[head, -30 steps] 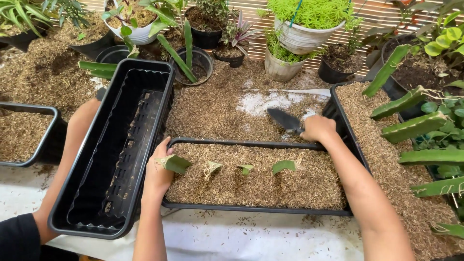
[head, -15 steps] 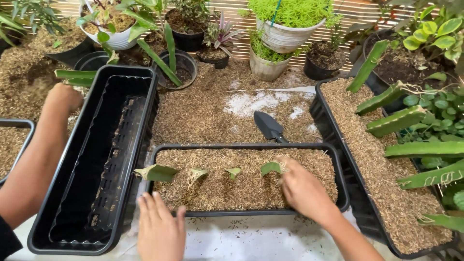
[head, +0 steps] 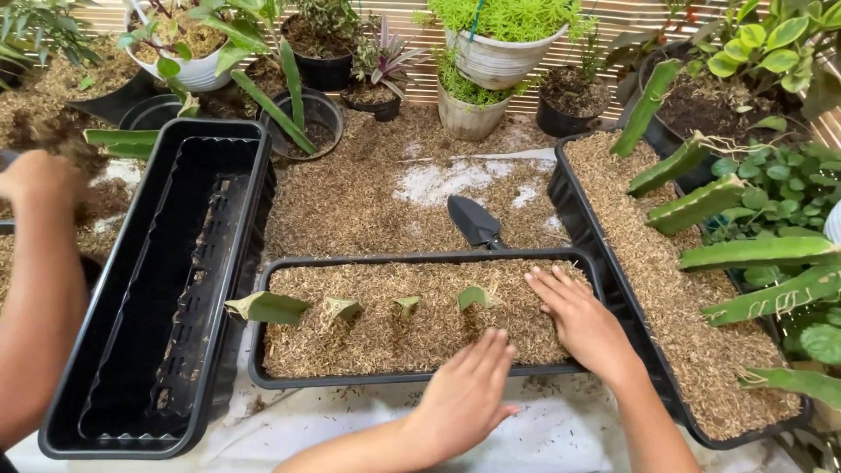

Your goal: The person places several green plant cuttings into a rectangular black tray filled with a brown fibrous medium. Using a small black hand trowel, they scoop the medium to cover the base of each cutting, then pat the material down with their hands to secure the plants in place.

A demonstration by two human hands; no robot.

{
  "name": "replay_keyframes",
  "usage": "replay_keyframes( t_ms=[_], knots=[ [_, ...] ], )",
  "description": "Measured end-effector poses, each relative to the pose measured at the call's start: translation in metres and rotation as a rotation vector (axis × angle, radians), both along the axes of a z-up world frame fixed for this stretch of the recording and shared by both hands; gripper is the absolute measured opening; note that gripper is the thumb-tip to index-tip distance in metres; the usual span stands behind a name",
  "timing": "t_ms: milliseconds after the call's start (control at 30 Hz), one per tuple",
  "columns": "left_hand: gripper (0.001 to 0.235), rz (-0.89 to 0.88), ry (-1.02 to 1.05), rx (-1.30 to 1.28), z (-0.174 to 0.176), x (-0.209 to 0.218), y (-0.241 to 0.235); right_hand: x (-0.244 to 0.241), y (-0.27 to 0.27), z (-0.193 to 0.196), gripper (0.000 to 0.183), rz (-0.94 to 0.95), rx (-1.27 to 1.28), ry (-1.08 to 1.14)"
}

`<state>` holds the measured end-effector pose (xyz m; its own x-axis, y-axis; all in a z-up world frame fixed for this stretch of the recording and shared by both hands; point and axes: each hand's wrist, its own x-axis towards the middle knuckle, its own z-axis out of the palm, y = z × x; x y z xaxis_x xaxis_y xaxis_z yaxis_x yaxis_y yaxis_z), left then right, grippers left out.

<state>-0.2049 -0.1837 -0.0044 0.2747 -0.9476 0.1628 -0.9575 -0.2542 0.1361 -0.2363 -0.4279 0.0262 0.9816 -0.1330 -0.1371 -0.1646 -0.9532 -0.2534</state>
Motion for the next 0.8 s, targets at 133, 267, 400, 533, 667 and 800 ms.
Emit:
replay_keyframes(
  t_ms=[133,267,400,533,667,800],
  knots=[
    [0.088,0.029,-0.058,-0.035,-0.006,0.003,-0.042,-0.004,-0.005,-0.016,0.081,-0.020,-0.094,-0.226],
    [0.093,0.045,-0.023,-0.005,-0.017,0.010,-0.055,-0.013,0.003,-0.013,0.062,0.052,-0.147,-0.082],
    [0.089,0.037,0.052,-0.018,0.002,0.012,-0.030,-0.005,0.024,0.011,0.059,0.172,0.053,-0.095],
    [0.089,0.165,-0.078,-0.010,-0.022,0.000,0.002,0.004,0.017,0.000,0.054,0.290,-0.016,0.006],
    [0.100,0.284,-0.147,0.040,-0.039,0.005,0.015,0.020,0.031,-0.008,0.053,0.368,-0.056,-0.073],
    [0.105,0.236,-0.084,0.013,-0.039,0.015,0.013,0.024,0.033,-0.017,0.057,0.428,-0.050,-0.030]
  ],
)
